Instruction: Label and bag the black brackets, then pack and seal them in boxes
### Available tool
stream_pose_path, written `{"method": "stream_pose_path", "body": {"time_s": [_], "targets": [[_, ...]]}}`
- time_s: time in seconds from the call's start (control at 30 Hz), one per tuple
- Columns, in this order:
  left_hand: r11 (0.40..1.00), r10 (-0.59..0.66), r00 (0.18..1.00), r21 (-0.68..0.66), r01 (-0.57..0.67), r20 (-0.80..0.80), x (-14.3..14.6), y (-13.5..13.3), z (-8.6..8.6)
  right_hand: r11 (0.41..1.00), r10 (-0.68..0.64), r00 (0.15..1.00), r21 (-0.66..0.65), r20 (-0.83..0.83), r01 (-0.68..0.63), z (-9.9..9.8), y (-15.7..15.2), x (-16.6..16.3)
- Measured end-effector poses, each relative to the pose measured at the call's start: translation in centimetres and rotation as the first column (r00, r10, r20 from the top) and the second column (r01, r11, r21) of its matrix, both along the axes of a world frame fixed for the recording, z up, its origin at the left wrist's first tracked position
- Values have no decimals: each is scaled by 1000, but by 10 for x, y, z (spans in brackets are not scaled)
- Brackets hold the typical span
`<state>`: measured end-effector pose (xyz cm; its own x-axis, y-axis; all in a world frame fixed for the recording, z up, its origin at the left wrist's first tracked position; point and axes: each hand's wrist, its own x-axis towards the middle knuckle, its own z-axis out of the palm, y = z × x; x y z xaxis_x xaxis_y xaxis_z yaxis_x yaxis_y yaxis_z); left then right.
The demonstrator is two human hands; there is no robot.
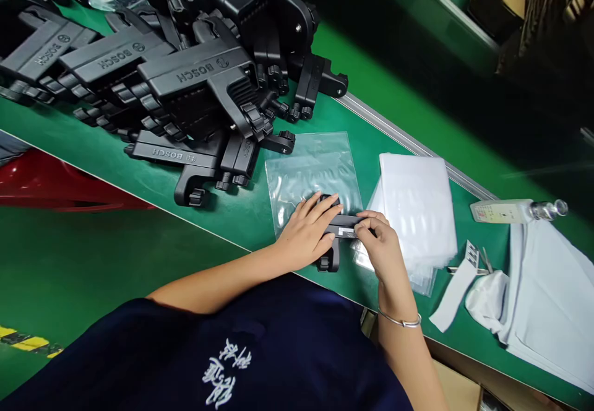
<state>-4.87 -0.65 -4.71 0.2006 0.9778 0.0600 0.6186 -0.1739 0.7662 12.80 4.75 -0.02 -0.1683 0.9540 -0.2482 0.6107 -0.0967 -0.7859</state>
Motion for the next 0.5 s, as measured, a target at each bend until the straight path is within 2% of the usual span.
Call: {"method": "stream_pose_path", "body": {"time_s": [0.5], "targets": [[1000,14,1000,14,-13,-19,0,-1,0,998,37,998,47,53,-40,1,-1,-1]]}}
